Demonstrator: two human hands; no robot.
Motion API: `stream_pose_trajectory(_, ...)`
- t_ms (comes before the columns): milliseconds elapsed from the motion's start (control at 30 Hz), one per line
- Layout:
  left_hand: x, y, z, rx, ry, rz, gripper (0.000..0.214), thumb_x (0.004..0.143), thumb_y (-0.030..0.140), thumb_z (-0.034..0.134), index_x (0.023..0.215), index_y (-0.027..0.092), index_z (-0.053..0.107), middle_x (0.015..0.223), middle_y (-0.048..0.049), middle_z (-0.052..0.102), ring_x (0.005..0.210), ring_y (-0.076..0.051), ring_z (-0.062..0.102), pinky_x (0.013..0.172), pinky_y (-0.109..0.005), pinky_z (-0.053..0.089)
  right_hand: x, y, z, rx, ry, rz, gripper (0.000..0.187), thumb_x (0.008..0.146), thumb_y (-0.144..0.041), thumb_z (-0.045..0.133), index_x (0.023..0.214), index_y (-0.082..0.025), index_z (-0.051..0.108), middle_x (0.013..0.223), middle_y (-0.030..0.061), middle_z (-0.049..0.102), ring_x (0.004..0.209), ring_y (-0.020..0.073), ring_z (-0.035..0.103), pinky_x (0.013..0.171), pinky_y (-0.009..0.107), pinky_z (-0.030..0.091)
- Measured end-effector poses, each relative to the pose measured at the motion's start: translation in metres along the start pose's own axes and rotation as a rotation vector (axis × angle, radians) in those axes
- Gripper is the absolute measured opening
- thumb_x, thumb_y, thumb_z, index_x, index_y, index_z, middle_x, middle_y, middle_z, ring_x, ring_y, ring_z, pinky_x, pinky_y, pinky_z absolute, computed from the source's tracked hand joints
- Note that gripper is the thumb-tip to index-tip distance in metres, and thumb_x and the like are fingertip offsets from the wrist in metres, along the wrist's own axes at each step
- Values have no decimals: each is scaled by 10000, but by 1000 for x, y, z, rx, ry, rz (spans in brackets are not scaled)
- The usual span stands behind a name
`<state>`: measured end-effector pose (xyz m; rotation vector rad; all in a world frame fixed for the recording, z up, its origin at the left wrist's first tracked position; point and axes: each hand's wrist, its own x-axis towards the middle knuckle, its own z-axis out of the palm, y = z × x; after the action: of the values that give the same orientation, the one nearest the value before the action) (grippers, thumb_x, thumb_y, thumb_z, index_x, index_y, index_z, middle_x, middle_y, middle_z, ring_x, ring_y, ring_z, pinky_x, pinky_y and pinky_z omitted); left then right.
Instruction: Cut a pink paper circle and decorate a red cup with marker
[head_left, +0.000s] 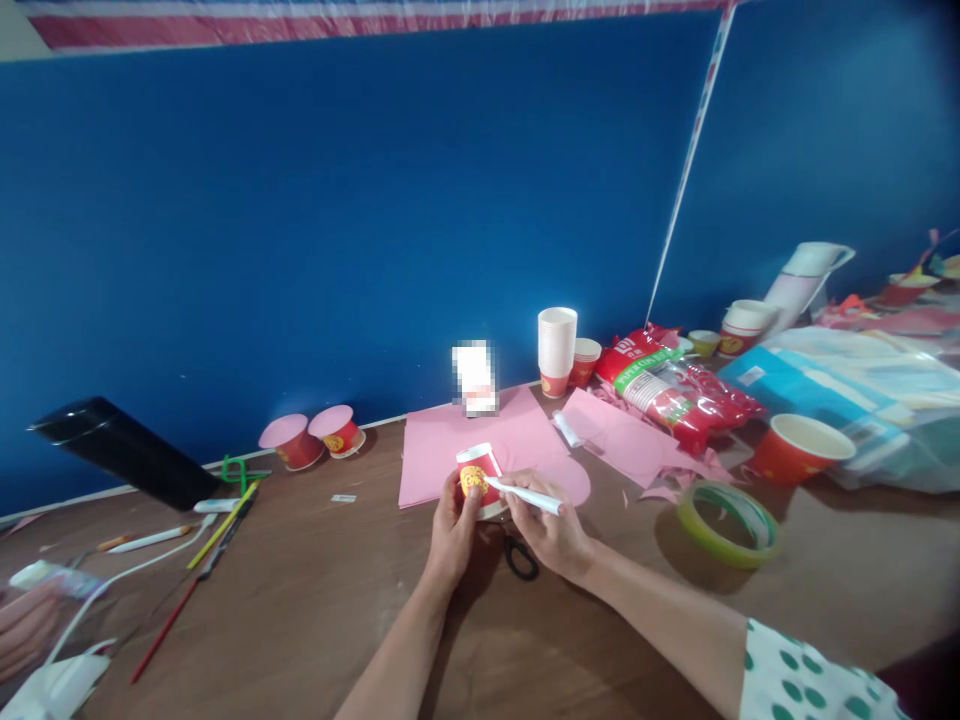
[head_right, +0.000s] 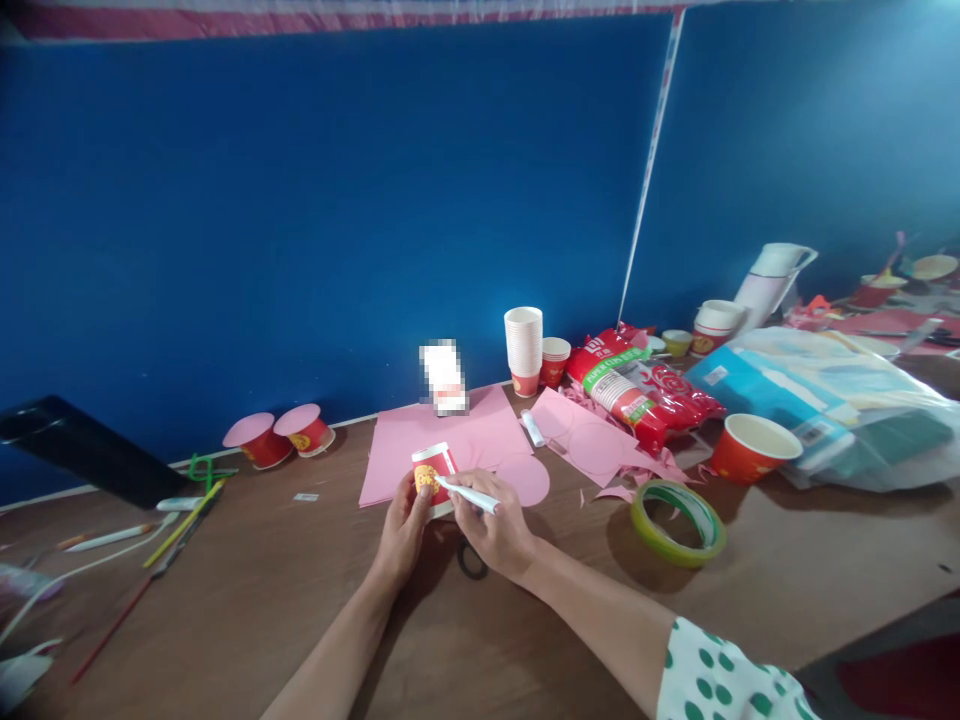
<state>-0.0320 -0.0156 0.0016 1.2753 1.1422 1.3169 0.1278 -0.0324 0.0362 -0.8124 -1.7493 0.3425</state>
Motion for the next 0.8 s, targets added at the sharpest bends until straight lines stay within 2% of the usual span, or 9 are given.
stream_pose_trajectory(233, -2, 9, 2, 19, 6, -3, 474, 855, 509, 575, 1196, 180, 562, 1112, -81, 693, 1027, -237, 639, 899, -345, 484, 1, 0, 0, 15, 27, 33, 202, 976, -189, 459, 1088, -206, 626, 940, 81, 693, 871, 203, 677, 781, 327, 568)
stream_pose_trajectory(433, -1, 5, 1, 25, -3, -4, 491, 858, 511, 573, 1217, 177, 547, 1130, -85, 685, 1032, -233, 636, 909, -345, 477, 1, 2, 2, -6, 37, 8, 202, 977, -195, 468, 1099, -204, 629, 936, 79, 700, 894, 204, 684, 811, 336, 574)
stream_pose_trajectory(800, -1, 8, 1, 7, 5, -21, 481, 856, 519, 573, 1203, 186, 560, 1121, -81, 693, 1029, -239, 641, 905, -346, 478, 1, 1, 0, 33, 34, 74, 204, 986, -219, 452, 1096, -208, 624, 898, 76, 698, 854, 206, 699, 764, 325, 589)
